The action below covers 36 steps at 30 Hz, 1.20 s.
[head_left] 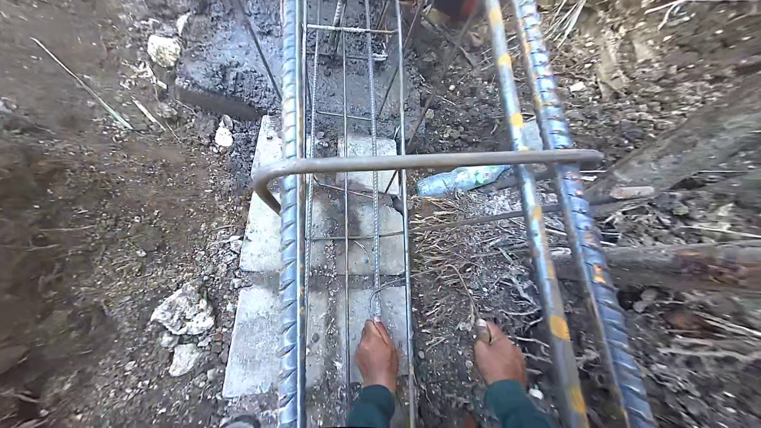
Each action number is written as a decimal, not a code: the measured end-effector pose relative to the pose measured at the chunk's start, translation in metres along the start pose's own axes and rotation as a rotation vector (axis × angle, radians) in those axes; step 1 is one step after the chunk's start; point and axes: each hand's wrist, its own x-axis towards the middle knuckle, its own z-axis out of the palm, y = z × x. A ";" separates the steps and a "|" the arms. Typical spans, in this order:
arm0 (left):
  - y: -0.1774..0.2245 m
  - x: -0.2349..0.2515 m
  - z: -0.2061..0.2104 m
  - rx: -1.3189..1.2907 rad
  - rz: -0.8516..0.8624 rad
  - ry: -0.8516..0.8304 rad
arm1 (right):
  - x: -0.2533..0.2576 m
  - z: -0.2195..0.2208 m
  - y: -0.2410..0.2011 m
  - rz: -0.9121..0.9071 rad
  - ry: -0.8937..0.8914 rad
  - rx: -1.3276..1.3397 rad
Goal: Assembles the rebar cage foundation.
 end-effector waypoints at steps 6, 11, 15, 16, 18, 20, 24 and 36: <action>0.020 -0.001 0.011 0.142 0.010 -0.041 | 0.003 0.008 0.003 0.057 0.027 -0.178; 0.016 0.002 -0.015 0.129 -0.006 -0.122 | 0.007 0.014 -0.015 -0.020 0.042 -0.196; 0.020 0.009 -0.030 0.053 -0.038 -0.149 | 0.010 -0.009 -0.011 -0.220 0.035 0.076; 0.025 0.010 -0.038 0.068 -0.038 -0.200 | 0.006 -0.019 -0.011 -0.237 0.027 0.118; 0.031 0.013 -0.045 0.038 -0.053 -0.305 | 0.003 -0.032 -0.002 -0.254 0.012 0.182; 0.027 0.025 -0.037 -0.118 -0.073 -0.441 | 0.005 -0.038 0.013 -0.257 0.015 0.235; 0.017 0.036 -0.026 -0.364 -0.110 -0.529 | 0.009 -0.031 0.025 -0.211 -0.005 0.225; 0.033 0.028 -0.031 0.049 -0.152 -0.299 | -0.018 -0.022 -0.014 -0.133 0.012 0.202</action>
